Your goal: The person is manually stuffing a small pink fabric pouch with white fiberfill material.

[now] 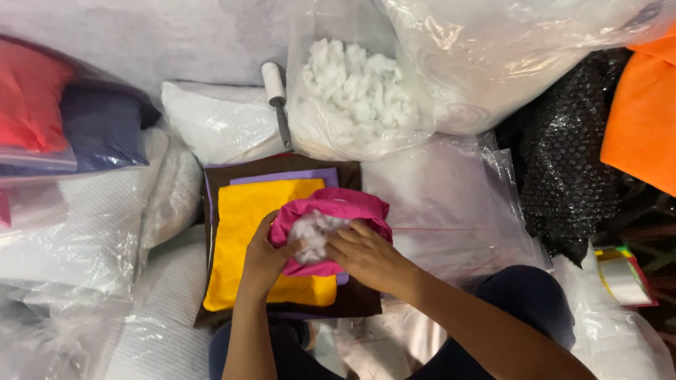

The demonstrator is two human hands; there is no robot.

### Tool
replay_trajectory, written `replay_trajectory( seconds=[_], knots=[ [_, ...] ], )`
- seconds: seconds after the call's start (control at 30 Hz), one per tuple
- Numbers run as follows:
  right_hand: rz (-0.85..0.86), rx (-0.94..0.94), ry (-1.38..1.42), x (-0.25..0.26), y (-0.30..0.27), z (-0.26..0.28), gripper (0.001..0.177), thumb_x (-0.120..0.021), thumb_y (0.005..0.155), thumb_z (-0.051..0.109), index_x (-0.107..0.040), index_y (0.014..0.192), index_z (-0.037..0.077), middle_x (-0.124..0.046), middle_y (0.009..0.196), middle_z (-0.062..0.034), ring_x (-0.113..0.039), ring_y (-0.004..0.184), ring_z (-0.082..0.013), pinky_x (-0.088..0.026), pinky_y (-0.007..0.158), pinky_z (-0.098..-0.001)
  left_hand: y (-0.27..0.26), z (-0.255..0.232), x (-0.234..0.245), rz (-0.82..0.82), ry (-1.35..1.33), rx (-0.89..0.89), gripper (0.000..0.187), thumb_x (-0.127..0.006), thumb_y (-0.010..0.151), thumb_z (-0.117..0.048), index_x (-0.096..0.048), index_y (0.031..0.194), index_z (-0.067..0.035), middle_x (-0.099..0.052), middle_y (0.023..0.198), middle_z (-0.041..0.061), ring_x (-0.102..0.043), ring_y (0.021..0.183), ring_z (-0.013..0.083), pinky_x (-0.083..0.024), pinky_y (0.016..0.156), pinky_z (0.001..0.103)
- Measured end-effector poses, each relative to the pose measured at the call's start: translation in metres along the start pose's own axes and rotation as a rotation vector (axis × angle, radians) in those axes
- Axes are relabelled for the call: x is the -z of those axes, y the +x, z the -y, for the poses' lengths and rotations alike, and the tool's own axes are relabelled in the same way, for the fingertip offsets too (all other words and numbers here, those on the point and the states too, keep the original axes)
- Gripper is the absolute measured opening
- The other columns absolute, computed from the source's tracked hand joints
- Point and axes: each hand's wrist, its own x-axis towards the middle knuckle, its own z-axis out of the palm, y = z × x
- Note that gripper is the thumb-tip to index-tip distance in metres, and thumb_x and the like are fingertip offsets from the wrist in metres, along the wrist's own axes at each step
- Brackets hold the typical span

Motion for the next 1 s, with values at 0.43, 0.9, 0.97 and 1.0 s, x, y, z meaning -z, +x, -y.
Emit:
replay_trajectory(
  seconds=[0.43, 0.9, 0.97, 1.0],
  knots=[
    [0.127, -0.042, 0.0, -0.019, -0.015, -0.005, 0.024, -0.051, 0.104, 0.008, -0.067, 0.122, 0.008, -0.062, 0.125, -0.0084, -0.059, 0.114, -0.0278, -0.043, 0.1, -0.0446, 0.014, 0.001, 0.014, 0.101, 0.503, -0.011, 0.075, -0.067, 0.085, -0.061, -0.056, 0.144, -0.016, -0.067, 0.127, 0.019, -0.062, 0.124, 0.0393, -0.047, 0.103, 0.055],
    [0.191, -0.093, -0.019, -0.052, -0.022, -0.016, 0.027, -0.06, 0.096, 0.007, -0.07, 0.12, 0.002, -0.069, 0.121, -0.0139, -0.065, 0.118, -0.0312, -0.044, 0.109, -0.0456, 0.051, 0.033, -0.001, -0.025, 0.408, -0.106, 0.026, -0.075, 0.082, -0.021, -0.071, 0.106, -0.014, -0.073, 0.093, 0.019, -0.07, 0.098, 0.0454, -0.055, 0.084, 0.054],
    [0.196, -0.114, -0.016, -0.053, -0.025, -0.017, 0.028, -0.06, 0.096, 0.009, -0.069, 0.121, 0.001, -0.068, 0.123, -0.0149, -0.065, 0.119, -0.0319, -0.044, 0.11, -0.0455, 0.051, 0.031, 0.003, -0.041, 0.377, -0.107, 0.023, -0.074, 0.083, -0.02, -0.07, 0.104, -0.013, -0.073, 0.092, 0.019, -0.071, 0.096, 0.0449, -0.055, 0.083, 0.052],
    [0.202, -0.134, -0.013, -0.053, -0.026, -0.019, 0.028, -0.059, 0.097, 0.01, -0.068, 0.122, 0.0, -0.067, 0.125, -0.0158, -0.065, 0.12, -0.0326, -0.044, 0.111, -0.0454, 0.051, 0.031, 0.005, -0.059, 0.345, -0.108, 0.02, -0.074, 0.084, -0.019, -0.07, 0.102, -0.013, -0.073, 0.09, 0.018, -0.071, 0.094, 0.0443, -0.055, 0.082, 0.051]
  ],
)
